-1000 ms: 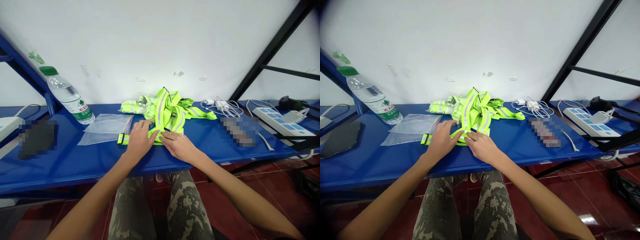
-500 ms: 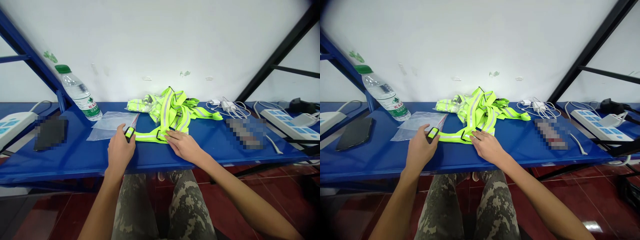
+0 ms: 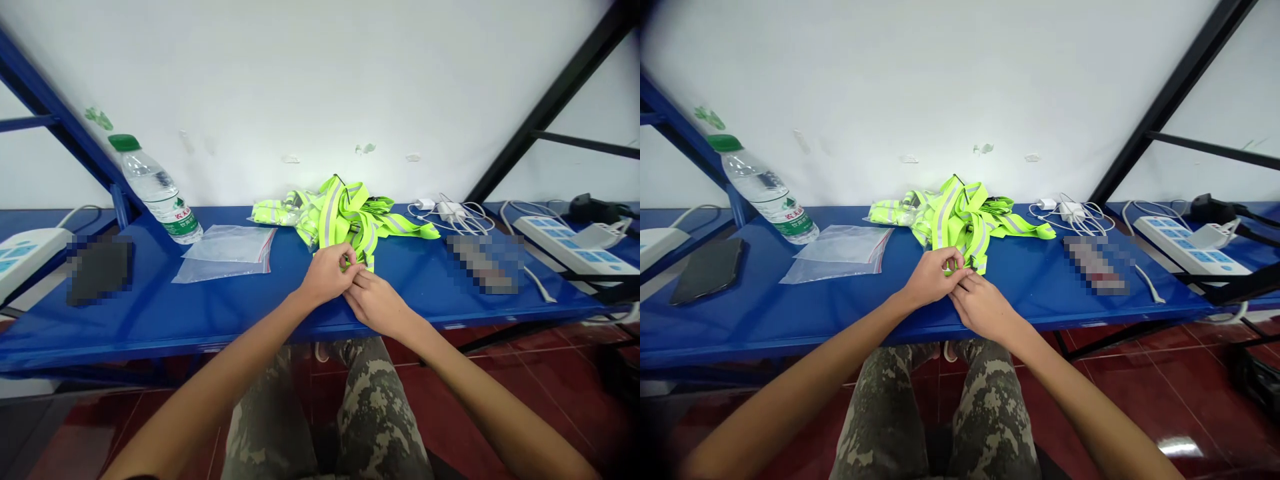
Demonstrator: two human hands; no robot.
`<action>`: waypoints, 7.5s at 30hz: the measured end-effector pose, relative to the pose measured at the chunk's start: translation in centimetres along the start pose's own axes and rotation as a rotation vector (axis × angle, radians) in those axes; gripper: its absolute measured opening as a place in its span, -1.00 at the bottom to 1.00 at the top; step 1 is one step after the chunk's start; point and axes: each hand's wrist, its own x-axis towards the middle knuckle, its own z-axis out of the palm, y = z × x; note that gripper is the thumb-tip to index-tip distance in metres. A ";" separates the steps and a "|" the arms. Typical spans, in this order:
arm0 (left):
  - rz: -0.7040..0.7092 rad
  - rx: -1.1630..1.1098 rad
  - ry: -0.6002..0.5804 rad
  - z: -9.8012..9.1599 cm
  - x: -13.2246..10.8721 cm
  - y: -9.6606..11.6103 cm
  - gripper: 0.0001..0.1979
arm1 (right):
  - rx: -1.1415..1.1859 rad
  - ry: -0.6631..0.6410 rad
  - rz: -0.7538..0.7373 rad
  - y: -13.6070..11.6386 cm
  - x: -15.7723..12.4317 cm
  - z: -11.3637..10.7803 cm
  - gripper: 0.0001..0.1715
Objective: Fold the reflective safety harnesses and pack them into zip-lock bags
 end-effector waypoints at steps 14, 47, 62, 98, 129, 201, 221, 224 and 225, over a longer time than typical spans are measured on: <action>0.334 0.165 -0.327 -0.5 -1.1 -0.4 -0.91 | 0.138 0.278 0.158 0.9 -3.2 -1.8 -0.79; 0.456 0.767 -0.435 -2.2 -1.2 -0.2 -0.71 | 0.096 0.120 0.045 2.9 -4.1 -2.2 -0.74; 0.654 0.702 -0.247 -2.4 -7.5 1.5 -0.70 | 0.060 0.137 -0.059 -0.3 -7.2 -3.2 -0.71; 0.816 0.456 -0.117 -1.0 -2.2 -0.5 -0.74 | 1.217 0.043 0.632 5.6 0.4 -2.0 -0.45; 0.224 0.325 0.032 0.3 0.1 -1.5 -0.68 | 0.653 0.275 0.576 3.1 -2.3 -1.1 -0.63; 0.215 0.582 0.135 -0.4 0.4 -2.5 -0.68 | 0.041 0.155 0.366 4.5 1.9 0.6 -0.58; 0.352 0.607 -0.139 0.0 -1.0 -2.3 -0.58 | -0.038 0.084 0.099 2.2 -1.9 -1.9 -0.36; 0.318 0.558 -0.105 -0.1 -0.8 -2.2 -0.61 | -0.046 0.028 0.051 2.1 -2.6 -2.0 -0.29; 0.301 0.540 -0.094 -0.1 -0.8 -2.1 -0.62 | -0.043 0.025 0.045 2.2 -2.7 -1.9 -0.35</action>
